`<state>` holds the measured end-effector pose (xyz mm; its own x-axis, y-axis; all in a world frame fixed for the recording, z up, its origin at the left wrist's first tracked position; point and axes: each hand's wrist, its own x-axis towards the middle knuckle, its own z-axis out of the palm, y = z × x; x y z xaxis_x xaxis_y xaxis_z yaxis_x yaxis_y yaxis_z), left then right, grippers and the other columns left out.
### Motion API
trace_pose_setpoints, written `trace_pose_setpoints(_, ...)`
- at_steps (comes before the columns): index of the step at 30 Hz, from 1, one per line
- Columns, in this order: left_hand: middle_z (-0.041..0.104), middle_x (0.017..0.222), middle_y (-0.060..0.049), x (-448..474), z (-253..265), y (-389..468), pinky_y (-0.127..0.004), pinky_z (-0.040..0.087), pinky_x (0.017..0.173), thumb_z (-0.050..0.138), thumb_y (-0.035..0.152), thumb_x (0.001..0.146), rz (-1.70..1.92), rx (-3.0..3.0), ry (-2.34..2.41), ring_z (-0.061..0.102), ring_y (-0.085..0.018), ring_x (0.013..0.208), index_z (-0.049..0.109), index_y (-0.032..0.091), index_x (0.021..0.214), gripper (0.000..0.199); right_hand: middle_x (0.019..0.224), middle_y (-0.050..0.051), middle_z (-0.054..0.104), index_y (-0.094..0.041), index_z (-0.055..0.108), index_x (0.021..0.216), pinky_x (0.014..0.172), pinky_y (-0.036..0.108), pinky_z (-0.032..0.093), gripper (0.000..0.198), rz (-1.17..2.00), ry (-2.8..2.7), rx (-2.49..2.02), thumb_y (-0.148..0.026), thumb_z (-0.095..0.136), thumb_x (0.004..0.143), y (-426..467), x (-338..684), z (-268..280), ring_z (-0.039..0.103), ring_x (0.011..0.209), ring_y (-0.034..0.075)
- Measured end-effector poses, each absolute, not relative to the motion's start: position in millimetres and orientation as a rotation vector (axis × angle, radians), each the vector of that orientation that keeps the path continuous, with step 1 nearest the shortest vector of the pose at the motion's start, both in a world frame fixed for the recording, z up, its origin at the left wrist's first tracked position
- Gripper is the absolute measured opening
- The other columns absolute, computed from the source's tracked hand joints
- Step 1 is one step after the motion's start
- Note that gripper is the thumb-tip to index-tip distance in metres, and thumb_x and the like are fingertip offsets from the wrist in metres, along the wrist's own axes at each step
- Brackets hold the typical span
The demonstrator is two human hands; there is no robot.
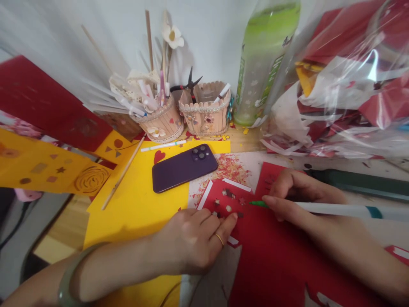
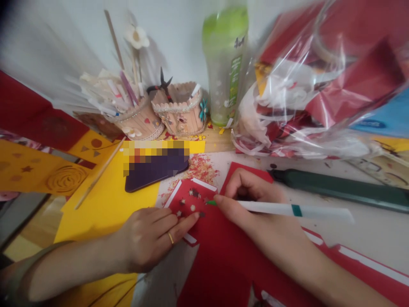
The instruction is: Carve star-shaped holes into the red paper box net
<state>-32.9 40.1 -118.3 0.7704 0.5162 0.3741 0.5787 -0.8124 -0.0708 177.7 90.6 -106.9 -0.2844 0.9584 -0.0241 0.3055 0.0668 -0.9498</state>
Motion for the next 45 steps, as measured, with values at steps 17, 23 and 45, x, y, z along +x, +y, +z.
trace_pose_setpoints(17,0.054,0.060,-0.001,-34.7,-126.9,38.0,-0.027,0.043,0.041,0.032,0.007,0.091,-0.549,-2.787,-0.877,0.051,-0.015,0.050,0.053,0.002,0.114,0.032,0.049,-0.006,0.048,-0.021,0.046,0.056,0.036,0.019,0.027,0.023,1.238,-1.677,-1.185,-0.026,0.060,0.074,90.5,177.7,-105.0,0.037,0.043,0.007)
trace_pose_setpoints(23,0.054,0.058,0.000,-35.6,-126.7,37.3,-0.025,0.039,0.041,0.033,0.007,0.091,-0.627,-2.744,-0.876,0.049,-0.014,0.048,0.056,0.002,0.111,0.030,0.052,-0.006,0.049,-0.022,0.047,0.059,0.038,0.019,0.029,0.021,1.166,-1.668,-1.193,-0.027,0.060,0.076,90.9,177.5,-107.1,0.040,0.045,0.008)
trace_pose_setpoints(45,0.050,0.050,0.002,-45.3,-108.7,48.3,-0.025,0.025,0.040,0.039,0.011,0.085,-0.889,-2.817,-0.651,0.040,-0.011,0.043,0.061,0.010,0.087,0.022,0.048,-0.008,0.045,-0.023,0.043,0.061,0.035,0.017,0.030,0.022,1.156,-1.982,-1.063,-0.027,0.054,0.080,76.9,180.1,-113.6,0.041,0.040,0.008)
